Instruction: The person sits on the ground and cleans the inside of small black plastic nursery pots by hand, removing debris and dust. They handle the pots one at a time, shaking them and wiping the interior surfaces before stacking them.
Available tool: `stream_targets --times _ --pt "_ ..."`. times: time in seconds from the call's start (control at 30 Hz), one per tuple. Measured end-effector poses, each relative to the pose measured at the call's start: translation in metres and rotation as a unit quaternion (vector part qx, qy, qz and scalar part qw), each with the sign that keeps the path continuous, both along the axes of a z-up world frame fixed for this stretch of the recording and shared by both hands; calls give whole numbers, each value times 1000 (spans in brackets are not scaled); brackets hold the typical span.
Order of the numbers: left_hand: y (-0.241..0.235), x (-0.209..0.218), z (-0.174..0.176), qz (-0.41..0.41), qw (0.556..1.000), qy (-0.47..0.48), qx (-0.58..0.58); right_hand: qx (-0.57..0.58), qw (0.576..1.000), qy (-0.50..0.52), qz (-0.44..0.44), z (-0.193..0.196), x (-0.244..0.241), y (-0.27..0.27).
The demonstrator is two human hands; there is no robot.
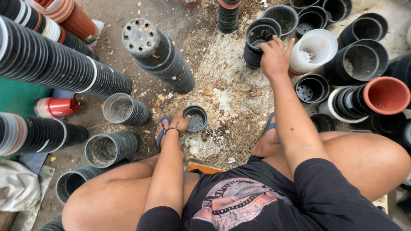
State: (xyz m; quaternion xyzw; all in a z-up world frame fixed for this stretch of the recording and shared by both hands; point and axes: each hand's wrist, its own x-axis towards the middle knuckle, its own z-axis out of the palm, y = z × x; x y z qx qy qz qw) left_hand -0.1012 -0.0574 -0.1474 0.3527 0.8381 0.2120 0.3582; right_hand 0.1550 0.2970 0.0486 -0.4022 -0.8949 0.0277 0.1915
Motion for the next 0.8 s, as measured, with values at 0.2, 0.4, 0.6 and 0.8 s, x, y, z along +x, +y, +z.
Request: stream_targets --times 0.2,0.4,0.6,0.8 --pt "-8 9 -12 32 989 15 142 -103 982 139 78 -15 -17 -54" --pt "20 34 38 234 941 -246 1 -317 844 -261 345 -51 -64 -194" --pt "22 58 81 15 997 -23 71 -569 810 5 144 -111 -48 -203" --pt "43 79 126 -48 997 10 -57 -580 796 173 13 -157 -53 -167"
